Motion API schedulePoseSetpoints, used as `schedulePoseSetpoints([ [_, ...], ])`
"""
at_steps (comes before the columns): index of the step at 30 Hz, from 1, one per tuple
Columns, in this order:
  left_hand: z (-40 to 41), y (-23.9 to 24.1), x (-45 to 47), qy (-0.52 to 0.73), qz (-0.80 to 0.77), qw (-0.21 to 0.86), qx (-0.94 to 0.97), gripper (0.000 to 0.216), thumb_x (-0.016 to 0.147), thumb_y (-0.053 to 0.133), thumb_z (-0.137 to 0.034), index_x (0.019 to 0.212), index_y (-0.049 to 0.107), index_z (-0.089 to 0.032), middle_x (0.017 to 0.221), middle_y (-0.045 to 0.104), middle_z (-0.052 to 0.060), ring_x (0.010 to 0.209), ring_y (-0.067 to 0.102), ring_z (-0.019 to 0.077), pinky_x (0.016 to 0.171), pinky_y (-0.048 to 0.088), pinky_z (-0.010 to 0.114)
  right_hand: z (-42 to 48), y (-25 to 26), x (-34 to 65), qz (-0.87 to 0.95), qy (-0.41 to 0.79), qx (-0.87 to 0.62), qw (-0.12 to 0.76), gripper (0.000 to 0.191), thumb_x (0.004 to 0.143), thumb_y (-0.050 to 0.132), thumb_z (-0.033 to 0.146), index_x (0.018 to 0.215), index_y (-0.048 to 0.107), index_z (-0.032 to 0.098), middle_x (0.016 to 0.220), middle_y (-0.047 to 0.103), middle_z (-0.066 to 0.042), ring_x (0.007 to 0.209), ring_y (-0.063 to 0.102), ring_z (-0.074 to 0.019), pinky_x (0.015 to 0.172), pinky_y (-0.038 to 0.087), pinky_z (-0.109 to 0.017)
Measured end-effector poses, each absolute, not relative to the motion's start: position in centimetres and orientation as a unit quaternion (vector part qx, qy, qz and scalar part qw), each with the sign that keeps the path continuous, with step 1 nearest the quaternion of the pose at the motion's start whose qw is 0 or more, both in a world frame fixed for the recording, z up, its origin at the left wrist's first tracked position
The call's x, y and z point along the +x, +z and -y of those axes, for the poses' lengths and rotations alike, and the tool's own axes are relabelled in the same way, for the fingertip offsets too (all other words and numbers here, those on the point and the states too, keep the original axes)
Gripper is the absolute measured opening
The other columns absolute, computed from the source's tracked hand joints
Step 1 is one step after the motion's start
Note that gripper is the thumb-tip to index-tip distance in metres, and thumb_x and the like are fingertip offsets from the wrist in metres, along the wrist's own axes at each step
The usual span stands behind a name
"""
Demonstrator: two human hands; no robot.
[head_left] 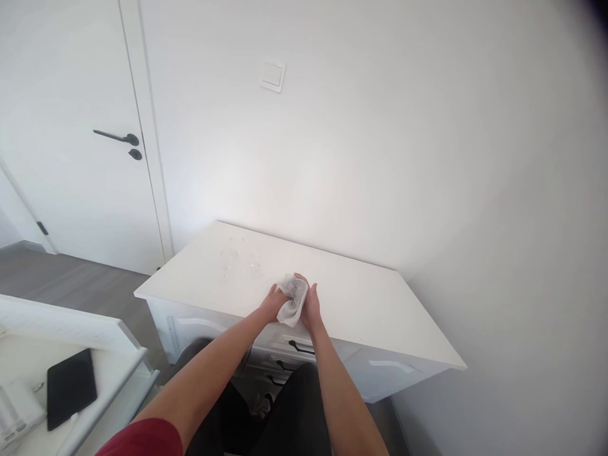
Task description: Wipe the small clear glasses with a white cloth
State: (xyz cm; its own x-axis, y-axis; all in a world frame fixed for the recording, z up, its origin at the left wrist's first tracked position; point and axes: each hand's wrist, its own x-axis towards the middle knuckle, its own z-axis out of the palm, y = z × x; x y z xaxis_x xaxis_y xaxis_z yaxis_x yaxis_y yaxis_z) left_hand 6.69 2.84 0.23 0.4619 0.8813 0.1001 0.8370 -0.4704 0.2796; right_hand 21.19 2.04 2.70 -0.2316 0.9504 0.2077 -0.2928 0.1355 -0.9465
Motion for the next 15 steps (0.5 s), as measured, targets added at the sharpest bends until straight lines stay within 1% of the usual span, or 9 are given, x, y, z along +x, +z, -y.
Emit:
schedulePoseSetpoints([
  [2, -3.1, -0.1, 6.7, 0.106, -0.51, 0.09, 0.849, 0.052, 0.08, 0.07, -0.028, 0.131, 0.064, -0.022, 0.141, 0.062, 0.013, 0.142, 0.042, 0.0359, 0.123, 0.014, 0.059, -1.7, 2.3, 22.1, 0.555, 0.584, -0.295, 0.513, 0.067, 0.085, 0.053, 0.067, 0.133, 0.06, 0.022, 0.121, 0.07, -0.011, 0.113, 0.064, -0.0295, 0.101, 0.047, -0.044],
  [3, -3.2, -0.3, 6.7, 0.1, -0.509, 0.087, 0.851, 0.054, 0.078, 0.072, -0.026, 0.131, 0.064, -0.021, 0.141, 0.062, 0.014, 0.143, 0.041, 0.0361, 0.123, 0.013, 0.059, -1.6, 2.2, 22.5, 0.571, 0.584, -0.288, 0.5, 0.066, 0.081, 0.061, 0.06, 0.134, 0.059, 0.021, 0.121, 0.069, -0.011, 0.116, 0.063, -0.0296, 0.104, 0.045, -0.045],
  [5, -3.4, -1.0, 6.6, 0.104, -0.505, 0.087, 0.852, 0.066, 0.074, 0.074, -0.022, 0.137, 0.059, -0.018, 0.149, 0.055, 0.016, 0.146, 0.036, 0.0364, 0.124, 0.011, 0.058, -1.7, 2.1, 22.9, 0.602, 0.566, -0.285, 0.486, 0.065, 0.076, 0.072, 0.047, 0.135, 0.058, 0.022, 0.124, 0.069, -0.01, 0.122, 0.059, -0.0277, 0.11, 0.04, -0.044],
  [7, -3.6, -1.6, 6.4, 0.121, -0.505, 0.096, 0.849, 0.072, 0.076, 0.072, -0.022, 0.145, 0.051, -0.017, 0.157, 0.045, 0.016, 0.149, 0.032, 0.0365, 0.125, 0.01, 0.057, -2.0, 2.1, 22.4, 0.621, 0.515, -0.307, 0.505, 0.064, 0.075, 0.076, 0.04, 0.133, 0.057, 0.023, 0.128, 0.067, -0.009, 0.126, 0.057, -0.0251, 0.113, 0.037, -0.042],
  [9, -3.6, -2.0, 6.4, 0.134, -0.511, 0.107, 0.843, 0.069, 0.085, 0.065, -0.026, 0.15, 0.046, -0.018, 0.16, 0.04, 0.015, 0.15, 0.03, 0.0354, 0.125, 0.01, 0.058, -2.3, 2.2, 21.3, 0.627, 0.451, -0.342, 0.534, 0.061, 0.073, 0.079, 0.038, 0.128, 0.058, 0.021, 0.126, 0.067, -0.01, 0.12, 0.059, -0.0247, 0.11, 0.04, -0.041],
  [11, -3.4, -2.0, 6.4, 0.133, -0.513, 0.11, 0.841, 0.063, 0.091, 0.058, -0.029, 0.152, 0.044, -0.02, 0.161, 0.04, 0.012, 0.15, 0.031, 0.0332, 0.125, 0.012, 0.058, -2.5, 2.3, 20.1, 0.623, 0.399, -0.385, 0.551, 0.057, 0.07, 0.082, 0.039, 0.118, 0.061, 0.02, 0.115, 0.07, -0.01, 0.106, 0.064, -0.0248, 0.102, 0.047, -0.04],
  [13, -3.1, -1.8, 6.5, 0.134, -0.511, 0.11, 0.842, 0.061, 0.095, 0.054, -0.03, 0.154, 0.04, -0.023, 0.162, 0.039, 0.009, 0.15, 0.032, 0.03, 0.126, 0.012, 0.056, -2.4, 2.5, 19.2, 0.611, 0.369, -0.425, 0.556, 0.052, 0.066, 0.084, 0.041, 0.108, 0.063, 0.02, 0.104, 0.072, -0.008, 0.094, 0.065, -0.024, 0.093, 0.051, -0.039],
  [15, -2.8, -1.3, 6.6, 0.136, -0.509, 0.106, 0.843, 0.063, 0.097, 0.051, -0.033, 0.157, 0.034, -0.024, 0.163, 0.037, 0.008, 0.151, 0.03, 0.0287, 0.126, 0.012, 0.055, -2.1, 2.6, 18.7, 0.576, 0.359, -0.451, 0.579, 0.049, 0.064, 0.085, 0.043, 0.103, 0.064, 0.021, 0.1, 0.073, -0.007, 0.09, 0.066, -0.0235, 0.089, 0.053, -0.038],
])
